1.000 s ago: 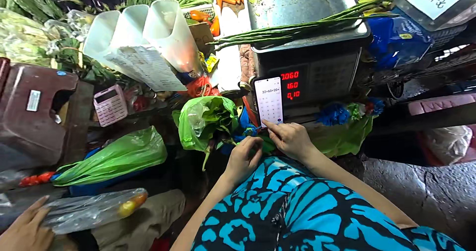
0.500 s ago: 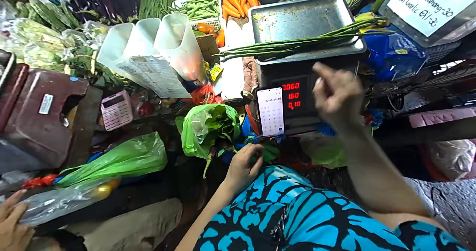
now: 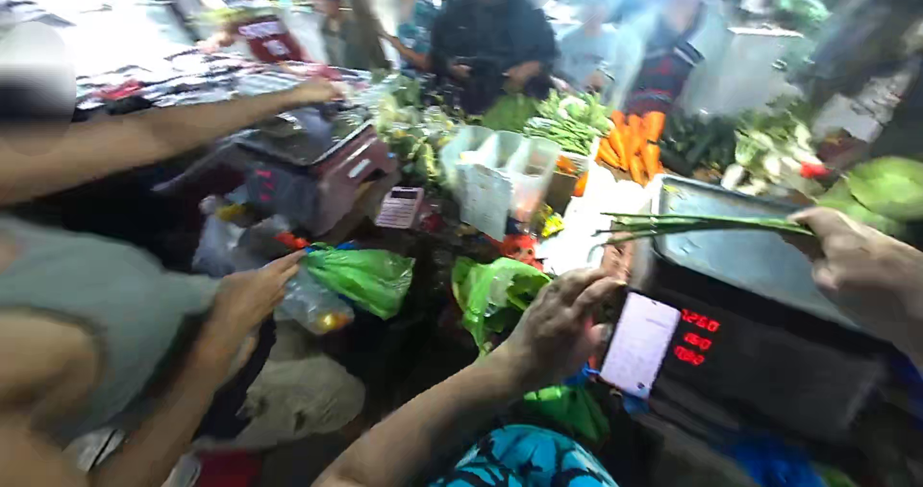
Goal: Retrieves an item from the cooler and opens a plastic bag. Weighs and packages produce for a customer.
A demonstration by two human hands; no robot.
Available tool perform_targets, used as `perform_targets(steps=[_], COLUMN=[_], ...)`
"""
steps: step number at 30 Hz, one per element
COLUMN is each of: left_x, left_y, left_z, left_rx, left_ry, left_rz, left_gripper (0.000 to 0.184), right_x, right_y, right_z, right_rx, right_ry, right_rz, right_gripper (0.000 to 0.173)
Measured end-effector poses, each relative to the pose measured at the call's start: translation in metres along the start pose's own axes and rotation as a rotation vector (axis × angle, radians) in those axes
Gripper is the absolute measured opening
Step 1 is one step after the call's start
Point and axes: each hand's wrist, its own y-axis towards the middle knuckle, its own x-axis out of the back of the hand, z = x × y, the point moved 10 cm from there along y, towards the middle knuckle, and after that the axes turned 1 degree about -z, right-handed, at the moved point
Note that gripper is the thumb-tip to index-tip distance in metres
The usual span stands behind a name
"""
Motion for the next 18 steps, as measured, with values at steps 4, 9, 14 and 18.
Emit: perform_targets(steps=[4, 9, 14, 18], left_x=[0.056, 0.097, 0.109, 0.096], left_y=[0.051, 0.046, 0.026, 0.015], left_z=[-0.027, -0.005, 0.009, 0.015], left_rx=[-0.044, 0.210, 0.290, 0.315], left_ry=[0.234, -0.360, -1.008, -0.782], left_rz=[-0.147, -0.150, -0.242, -0.322], left_gripper=[0.063, 0.012, 0.010, 0.011], right_x=[0.056, 0.064, -0.021, -0.051], right_y=[0.002, -0.006, -0.019, -0.031], right_z=[0.154, 0.211, 0.271, 0.297], right_rx=[0.350, 0.403, 0.279, 0.269], right_ry=[0.046, 0.701, 1.337, 1.454], right_rz=[-0.123, -0.250, -0.012, 0.088], right_gripper=[0.037, 0.033, 0.046, 0.052])
